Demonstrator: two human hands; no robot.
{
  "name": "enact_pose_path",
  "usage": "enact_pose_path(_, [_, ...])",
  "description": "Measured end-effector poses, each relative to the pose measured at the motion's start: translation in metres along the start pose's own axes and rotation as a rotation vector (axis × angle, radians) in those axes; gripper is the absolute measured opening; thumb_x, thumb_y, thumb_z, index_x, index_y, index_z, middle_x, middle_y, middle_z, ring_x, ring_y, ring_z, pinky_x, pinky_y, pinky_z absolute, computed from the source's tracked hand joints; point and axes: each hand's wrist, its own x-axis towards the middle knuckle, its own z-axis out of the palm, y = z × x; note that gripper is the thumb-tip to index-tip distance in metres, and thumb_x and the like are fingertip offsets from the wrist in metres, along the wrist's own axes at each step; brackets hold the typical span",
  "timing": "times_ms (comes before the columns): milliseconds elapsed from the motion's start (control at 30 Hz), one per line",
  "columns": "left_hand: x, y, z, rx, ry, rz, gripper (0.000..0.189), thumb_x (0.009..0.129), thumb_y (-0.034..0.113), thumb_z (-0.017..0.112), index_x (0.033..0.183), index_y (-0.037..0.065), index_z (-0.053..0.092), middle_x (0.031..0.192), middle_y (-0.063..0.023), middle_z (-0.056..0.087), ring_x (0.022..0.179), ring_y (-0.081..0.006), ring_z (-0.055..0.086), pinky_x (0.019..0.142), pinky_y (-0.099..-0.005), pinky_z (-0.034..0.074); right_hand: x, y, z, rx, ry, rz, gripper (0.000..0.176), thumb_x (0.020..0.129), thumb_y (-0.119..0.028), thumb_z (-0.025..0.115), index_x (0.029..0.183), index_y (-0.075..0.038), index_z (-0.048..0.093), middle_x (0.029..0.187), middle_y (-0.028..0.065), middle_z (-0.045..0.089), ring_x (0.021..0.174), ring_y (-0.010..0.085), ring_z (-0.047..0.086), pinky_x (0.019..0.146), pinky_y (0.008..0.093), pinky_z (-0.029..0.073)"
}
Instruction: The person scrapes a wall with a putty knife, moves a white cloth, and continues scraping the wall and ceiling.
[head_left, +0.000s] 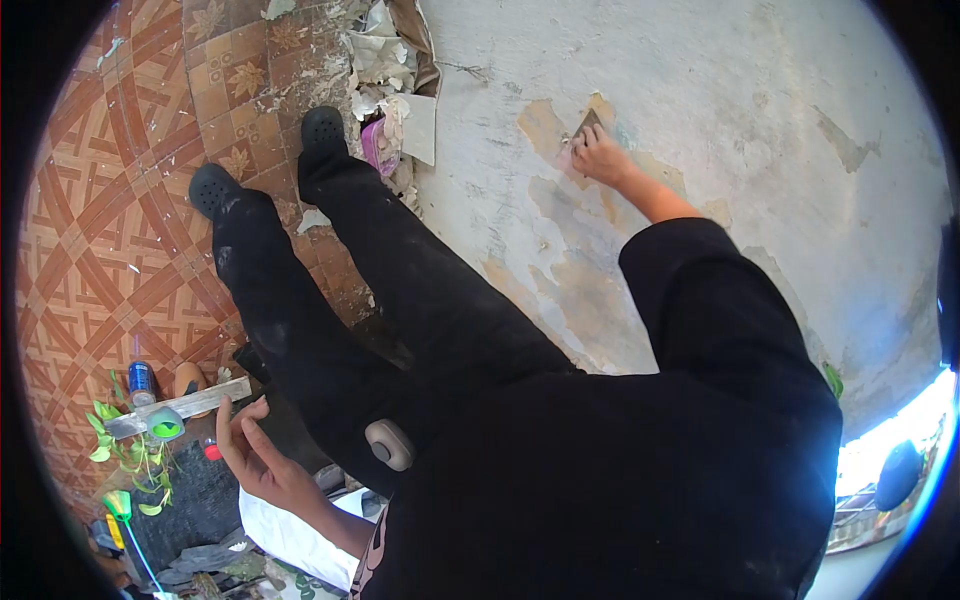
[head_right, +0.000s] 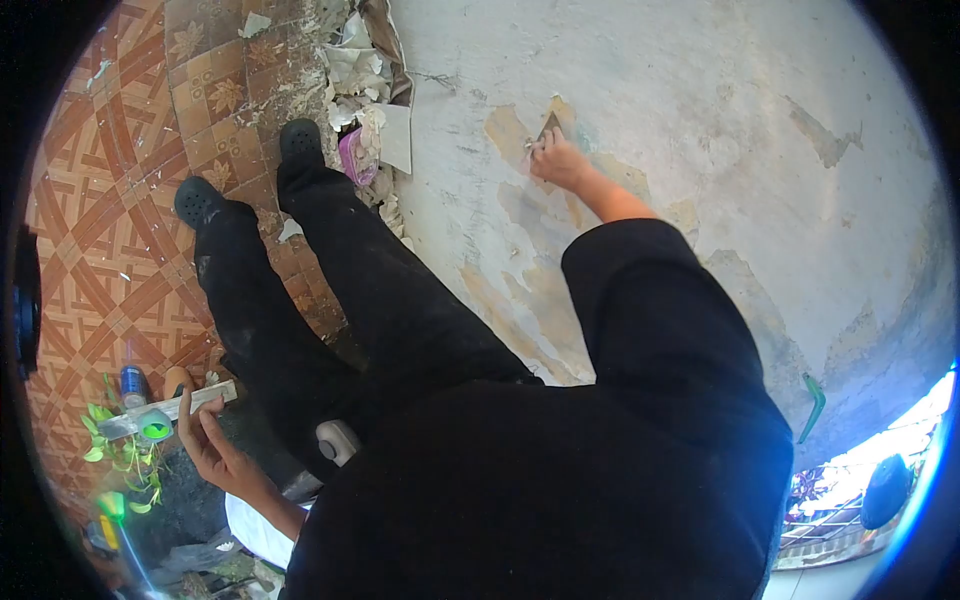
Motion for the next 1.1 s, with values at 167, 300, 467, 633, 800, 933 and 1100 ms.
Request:
enact_pose_path(167, [0.000,0.001,-0.002,0.007,-0.016,0.009,0.027,0.090,0.004,0.040,0.115,-0.001,0.050,0.083,-0.0090,0.058,0.081,-0.0152,0.054,0.083,-0.0295,0.040,0.016,-0.014,0.002,-0.084,-0.063,0.127,0.024,0.071,-0.017,0.051,0.080,0.002,0.062,0.084,0.0134,0.060,0.087,0.0296,0.057,0.078,0.0385,0.044])
enact_pose_path(300, [0.002,0.002,-0.011,0.017,0.006,-0.015,0.027,0.090,0.004,0.040,0.115,-0.001,0.050,0.082,-0.0087,0.058,0.081,-0.0149,0.054,0.083,-0.0294,0.039,-0.002,0.008,-0.008,0.070,0.000,-0.023,0.024,0.070,-0.016,0.052,0.079,0.003,0.061,0.080,0.0121,0.059,0.084,0.0293,0.058,0.076,0.0374,0.044])
enact_pose_path(467, [0.006,0.006,-0.009,0.003,-0.002,0.001,0.027,0.091,0.006,0.041,0.115,0.000,0.050,0.082,-0.0085,0.058,0.081,-0.0148,0.054,0.082,-0.0290,0.039,-0.009,0.014,-0.006,-0.037,0.017,-0.091,0.024,0.070,-0.017,0.051,0.080,0.004,0.061,0.081,0.0124,0.059,0.086,0.0298,0.058,0.077,0.0378,0.044])
enact_pose_path(633, [0.011,0.007,-0.004,-0.010,-0.021,-0.018,0.026,0.091,0.007,0.042,0.114,0.000,0.051,0.083,-0.0088,0.059,0.081,-0.0145,0.054,0.081,-0.0288,0.039,-0.009,0.009,0.003,-0.033,0.177,-0.002,0.024,0.070,-0.016,0.051,0.080,0.004,0.060,0.078,0.0127,0.059,0.085,0.0300,0.058,0.079,0.0389,0.045])
enact_pose_path(800, [0.014,0.001,-0.013,-0.059,-0.034,0.024,0.027,0.091,0.007,0.041,0.115,0.000,0.051,0.084,-0.0091,0.059,0.081,-0.0150,0.054,0.081,-0.0291,0.040,-0.002,0.006,-0.012,-0.017,0.136,0.055,0.021,0.070,-0.016,0.052,0.078,0.001,0.060,0.074,0.0102,0.059,0.081,0.0262,0.058,0.076,0.0353,0.045])
enact_pose_path(933, [0.012,-0.002,-0.029,-0.049,-0.039,0.020,0.027,0.091,0.005,0.040,0.115,-0.001,0.050,0.084,-0.0097,0.059,0.082,-0.0158,0.054,0.082,-0.0291,0.040,-0.001,0.004,-0.033,0.146,0.002,0.136,0.016,0.071,-0.016,0.052,0.079,-0.006,0.062,0.074,0.0058,0.060,0.076,0.0211,0.059,0.071,0.0321,0.044])
enact_pose_path(1100, [0.012,0.004,-0.038,-0.057,-0.050,0.075,0.027,0.091,0.004,0.039,0.115,-0.003,0.049,0.086,-0.0105,0.058,0.082,-0.0157,0.054,0.082,-0.0287,0.040,-0.038,-0.035,-0.064,0.517,-0.135,0.358,0.016,0.073,-0.014,0.052,0.081,-0.019,0.066,0.074,0.0045,0.062,0.071,0.0210,0.061,0.060,0.0325,0.046])
